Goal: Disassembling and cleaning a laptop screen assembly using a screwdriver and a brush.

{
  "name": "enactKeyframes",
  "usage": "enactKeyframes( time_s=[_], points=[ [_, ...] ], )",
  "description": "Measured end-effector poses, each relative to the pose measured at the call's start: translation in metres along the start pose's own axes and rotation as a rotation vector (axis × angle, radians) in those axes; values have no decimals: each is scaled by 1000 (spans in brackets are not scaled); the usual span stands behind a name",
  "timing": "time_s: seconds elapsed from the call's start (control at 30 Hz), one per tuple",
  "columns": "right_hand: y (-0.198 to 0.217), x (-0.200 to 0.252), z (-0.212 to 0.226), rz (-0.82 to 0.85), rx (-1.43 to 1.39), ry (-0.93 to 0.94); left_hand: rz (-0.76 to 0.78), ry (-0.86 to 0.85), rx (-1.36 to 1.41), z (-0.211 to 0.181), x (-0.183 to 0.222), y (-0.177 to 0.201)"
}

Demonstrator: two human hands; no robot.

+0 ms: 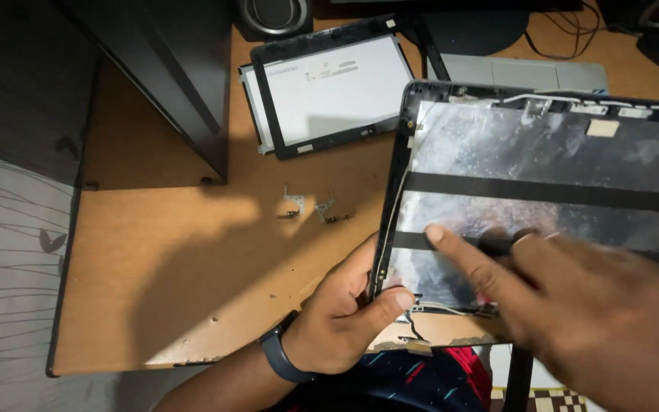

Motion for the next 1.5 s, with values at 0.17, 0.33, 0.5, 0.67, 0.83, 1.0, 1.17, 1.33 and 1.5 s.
enactKeyframes(
  time_s=[0.17, 0.33, 0.5, 0.67, 0.83, 1.0, 1.17, 1.33, 1.5],
  points=[
    [14, -11, 24, -235, -116, -10, 30, -11, 108, 2, 1, -3],
    [11, -17, -7, -152, -44, 61, 21, 75, 76, 3, 2, -2],
    [4, -16, 15, -252, 18, 54, 5, 83, 136, 3, 3, 0],
    [-10, -1, 3, -43, -50, -3, 0, 110, 115, 3, 2, -3],
    [-5, 16, -8, -233, -115, 139, -15, 49, 111, -3, 2, 2],
    [-14, 28, -16, -184, -137, -19, 16, 28, 156, -4, 2, 2],
    [-18, 6, -3, 184, -168, -13, -7, 49, 81, 3, 3, 0],
    [11, -22, 21, -302, 2, 236, -33, 17, 73, 2, 1, 0],
    [14, -21, 12, -214, -85, 73, -72, 100, 113, 11, 4, 0]
  ],
)
Point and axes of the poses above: each hand's wrist, its own x-axis away from the middle knuckle, its own y-axis out of the back of the hand, z = x × y, the point moved 2 cm from there along -x, towards the middle knuckle, and after that the axes turned 15 degrees about -x, right-handed, at the moved point
